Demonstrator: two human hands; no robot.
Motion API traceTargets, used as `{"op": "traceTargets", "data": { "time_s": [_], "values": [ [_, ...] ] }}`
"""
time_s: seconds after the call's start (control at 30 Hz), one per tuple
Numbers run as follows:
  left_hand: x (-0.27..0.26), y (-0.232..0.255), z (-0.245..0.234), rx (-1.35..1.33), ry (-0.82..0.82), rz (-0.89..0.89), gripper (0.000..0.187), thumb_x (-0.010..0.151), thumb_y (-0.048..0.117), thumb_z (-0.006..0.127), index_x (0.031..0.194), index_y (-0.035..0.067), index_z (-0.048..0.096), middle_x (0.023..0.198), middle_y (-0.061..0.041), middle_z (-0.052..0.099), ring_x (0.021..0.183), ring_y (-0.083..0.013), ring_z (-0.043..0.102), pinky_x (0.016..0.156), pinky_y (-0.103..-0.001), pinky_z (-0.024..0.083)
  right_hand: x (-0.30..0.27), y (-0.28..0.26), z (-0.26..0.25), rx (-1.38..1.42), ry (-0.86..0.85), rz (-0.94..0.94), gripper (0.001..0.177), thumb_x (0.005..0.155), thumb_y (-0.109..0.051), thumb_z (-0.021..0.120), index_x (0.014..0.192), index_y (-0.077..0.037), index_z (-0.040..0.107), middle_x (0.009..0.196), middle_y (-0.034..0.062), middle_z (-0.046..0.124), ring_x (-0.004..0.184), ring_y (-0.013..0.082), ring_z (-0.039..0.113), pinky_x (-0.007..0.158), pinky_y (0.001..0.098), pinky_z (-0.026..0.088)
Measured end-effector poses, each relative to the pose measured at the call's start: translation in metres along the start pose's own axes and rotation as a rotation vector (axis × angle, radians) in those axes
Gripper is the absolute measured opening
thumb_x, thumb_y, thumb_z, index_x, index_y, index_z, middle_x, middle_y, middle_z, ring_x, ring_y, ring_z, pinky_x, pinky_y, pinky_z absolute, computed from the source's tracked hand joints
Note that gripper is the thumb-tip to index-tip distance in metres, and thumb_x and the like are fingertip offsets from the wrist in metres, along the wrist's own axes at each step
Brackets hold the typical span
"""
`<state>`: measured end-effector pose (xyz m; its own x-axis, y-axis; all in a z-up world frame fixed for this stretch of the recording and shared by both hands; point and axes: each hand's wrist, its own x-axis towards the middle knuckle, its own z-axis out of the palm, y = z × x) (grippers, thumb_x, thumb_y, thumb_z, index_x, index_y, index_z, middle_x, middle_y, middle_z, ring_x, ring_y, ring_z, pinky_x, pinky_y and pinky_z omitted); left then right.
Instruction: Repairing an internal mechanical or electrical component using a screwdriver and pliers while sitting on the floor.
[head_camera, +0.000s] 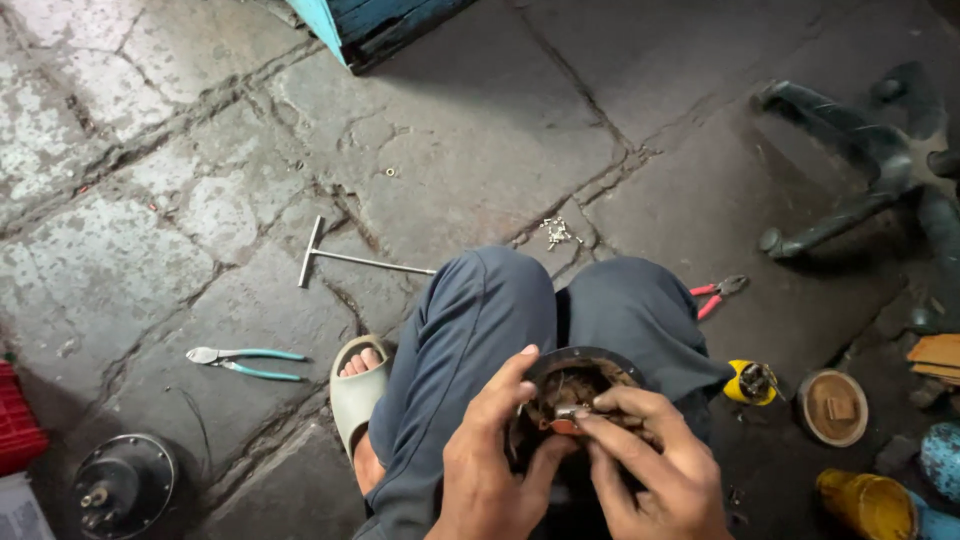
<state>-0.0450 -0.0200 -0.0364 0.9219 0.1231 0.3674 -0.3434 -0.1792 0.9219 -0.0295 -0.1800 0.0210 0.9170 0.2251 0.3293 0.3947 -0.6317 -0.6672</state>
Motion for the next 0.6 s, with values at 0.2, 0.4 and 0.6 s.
{"op": "traceTargets", "data": {
  "time_s": [0.2,0.4,0.6],
  "values": [
    [0.007,0.002,-0.004,0.013,-0.04,0.059,0.095,0.076,0.007,0.094,0.146,0.007,0.031,0.148,-0.026,0.056,0.133,-0.0403,0.065,0.108,-0.042,0.057,-0.003,0.014,0.002,-0.048,0.01,0.005,0.028,0.077,0.007,0.078,0.103,0.001,0.074,0.104,0.0133,0.075,0.098,0.0236,0.077,0.082,0.0319,0.062],
    [0.004,-0.003,-0.005,-0.058,-0.074,0.041,0.101,0.074,0.006,0.095,0.149,0.008,0.028,0.15,-0.026,0.054,0.134,-0.0413,0.065,0.109,-0.042,0.058,0.004,0.01,0.011,-0.007,0.125,-0.063,0.023,0.079,0.009,0.076,0.1,0.0,0.074,0.101,0.0116,0.076,0.095,0.022,0.078,0.085,0.0311,0.063],
    [0.004,-0.004,-0.007,-0.054,-0.091,0.058,0.103,0.075,0.007,0.095,0.152,0.009,0.026,0.151,-0.026,0.054,0.136,-0.0404,0.065,0.111,-0.043,0.057,0.017,0.006,0.011,-0.036,0.1,-0.092,0.023,0.078,0.007,0.077,0.099,-0.002,0.075,0.101,0.0097,0.077,0.097,0.0226,0.077,0.086,0.0325,0.06]
  ]
}}
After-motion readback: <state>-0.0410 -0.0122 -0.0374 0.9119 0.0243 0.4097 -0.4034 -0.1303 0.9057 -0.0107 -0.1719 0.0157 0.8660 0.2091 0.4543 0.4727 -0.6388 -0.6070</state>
